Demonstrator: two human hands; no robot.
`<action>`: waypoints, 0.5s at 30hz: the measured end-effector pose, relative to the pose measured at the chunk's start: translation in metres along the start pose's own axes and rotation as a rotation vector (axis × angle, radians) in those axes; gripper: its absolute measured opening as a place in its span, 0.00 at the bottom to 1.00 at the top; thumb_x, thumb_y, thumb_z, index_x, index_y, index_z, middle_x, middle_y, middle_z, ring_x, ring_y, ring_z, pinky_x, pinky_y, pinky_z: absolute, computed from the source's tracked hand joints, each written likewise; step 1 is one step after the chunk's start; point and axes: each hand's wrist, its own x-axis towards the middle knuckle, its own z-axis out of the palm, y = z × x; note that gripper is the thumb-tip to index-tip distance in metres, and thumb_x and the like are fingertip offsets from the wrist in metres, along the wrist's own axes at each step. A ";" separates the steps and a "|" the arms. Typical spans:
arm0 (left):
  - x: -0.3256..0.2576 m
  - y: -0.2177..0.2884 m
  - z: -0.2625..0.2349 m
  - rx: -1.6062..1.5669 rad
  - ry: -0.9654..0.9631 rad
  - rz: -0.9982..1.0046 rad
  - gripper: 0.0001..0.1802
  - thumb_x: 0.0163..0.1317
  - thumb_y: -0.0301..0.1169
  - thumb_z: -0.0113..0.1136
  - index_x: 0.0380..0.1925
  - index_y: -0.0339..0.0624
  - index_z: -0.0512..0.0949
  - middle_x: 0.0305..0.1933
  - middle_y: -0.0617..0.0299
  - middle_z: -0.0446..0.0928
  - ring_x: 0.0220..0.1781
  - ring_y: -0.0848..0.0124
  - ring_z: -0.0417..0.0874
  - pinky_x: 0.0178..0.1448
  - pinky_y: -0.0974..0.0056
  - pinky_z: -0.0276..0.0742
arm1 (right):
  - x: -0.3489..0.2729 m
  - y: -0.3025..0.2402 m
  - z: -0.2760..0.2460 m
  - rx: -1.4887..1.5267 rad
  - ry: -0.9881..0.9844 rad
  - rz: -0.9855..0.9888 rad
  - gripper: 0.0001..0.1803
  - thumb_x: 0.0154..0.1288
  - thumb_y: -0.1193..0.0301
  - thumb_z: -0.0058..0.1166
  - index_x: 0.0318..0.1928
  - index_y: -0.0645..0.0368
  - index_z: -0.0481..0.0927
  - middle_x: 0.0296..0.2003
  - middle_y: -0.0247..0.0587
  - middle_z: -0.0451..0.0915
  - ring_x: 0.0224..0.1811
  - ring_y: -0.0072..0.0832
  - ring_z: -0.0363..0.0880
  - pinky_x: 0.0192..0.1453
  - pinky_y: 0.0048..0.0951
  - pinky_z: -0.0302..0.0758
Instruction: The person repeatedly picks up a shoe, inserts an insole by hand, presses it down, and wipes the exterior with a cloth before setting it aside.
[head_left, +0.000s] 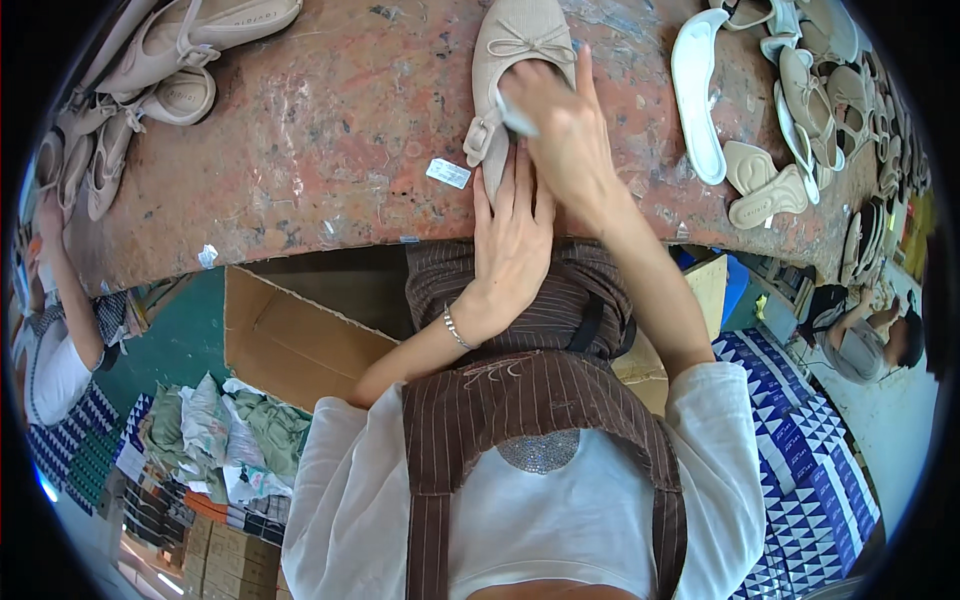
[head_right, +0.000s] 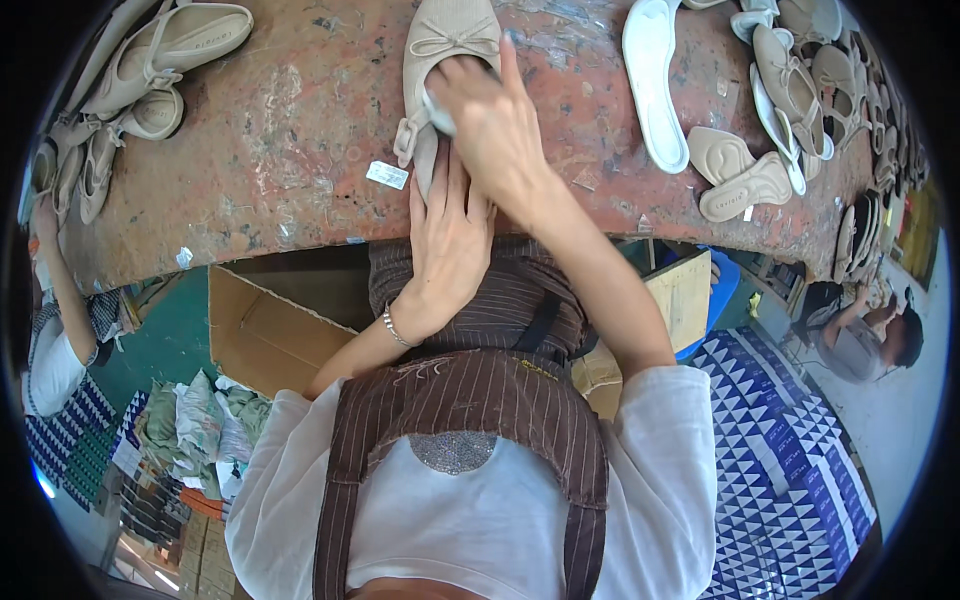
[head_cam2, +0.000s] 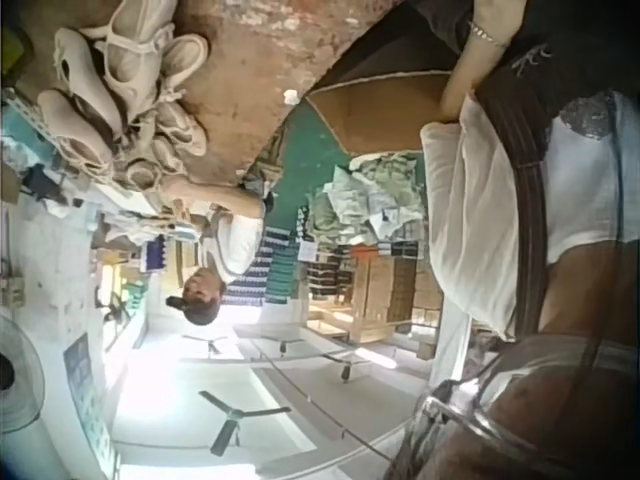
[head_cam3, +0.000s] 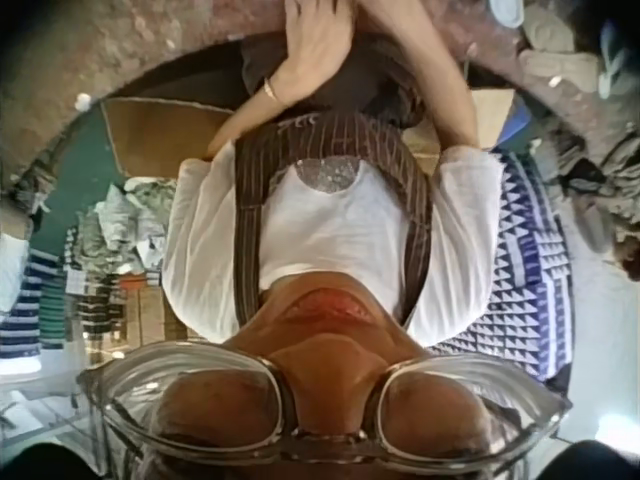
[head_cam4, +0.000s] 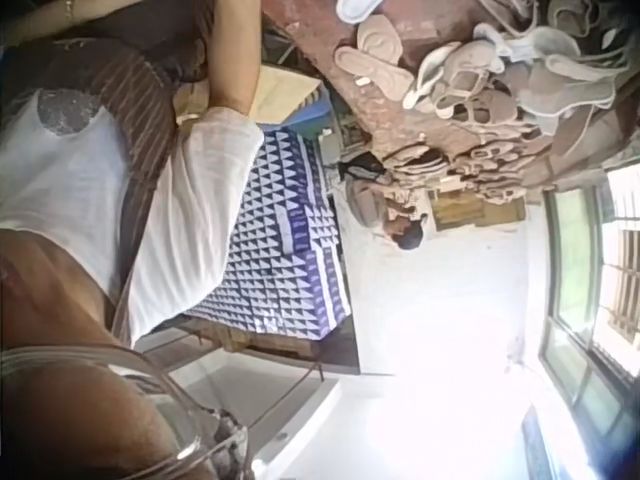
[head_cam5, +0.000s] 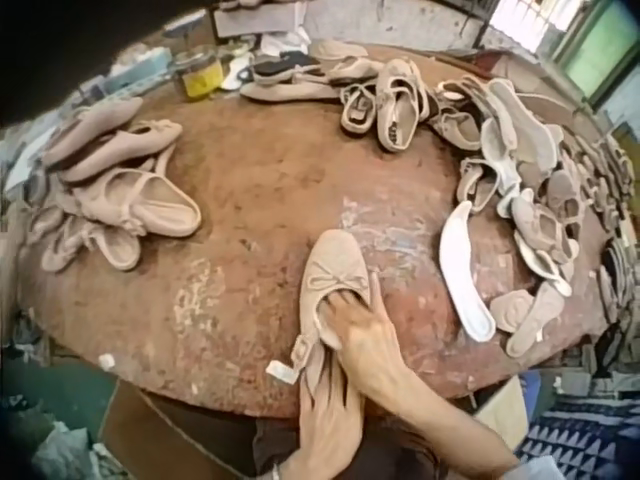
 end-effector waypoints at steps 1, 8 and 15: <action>0.002 0.000 -0.001 0.052 -0.021 0.021 0.28 0.66 0.31 0.53 0.64 0.29 0.65 0.70 0.40 0.63 0.73 0.46 0.61 0.72 0.34 0.54 | 0.011 0.009 -0.001 0.001 -0.071 0.070 0.16 0.50 0.83 0.52 0.43 0.66 0.79 0.37 0.46 0.77 0.45 0.45 0.78 0.75 0.59 0.55; -0.008 -0.003 0.002 0.098 -0.046 0.074 0.29 0.61 0.31 0.54 0.62 0.29 0.70 0.68 0.38 0.65 0.73 0.47 0.62 0.74 0.38 0.56 | -0.026 -0.022 -0.006 -0.119 -0.064 0.039 0.27 0.56 0.77 0.51 0.59 0.69 0.75 0.60 0.52 0.77 0.69 0.42 0.69 0.77 0.53 0.54; -0.008 -0.004 0.006 0.094 -0.007 0.059 0.25 0.60 0.30 0.53 0.58 0.32 0.75 0.66 0.45 0.69 0.71 0.48 0.64 0.74 0.36 0.56 | 0.021 -0.010 -0.005 -0.093 -0.219 0.163 0.19 0.55 0.81 0.49 0.50 0.68 0.75 0.50 0.54 0.78 0.55 0.49 0.77 0.76 0.58 0.52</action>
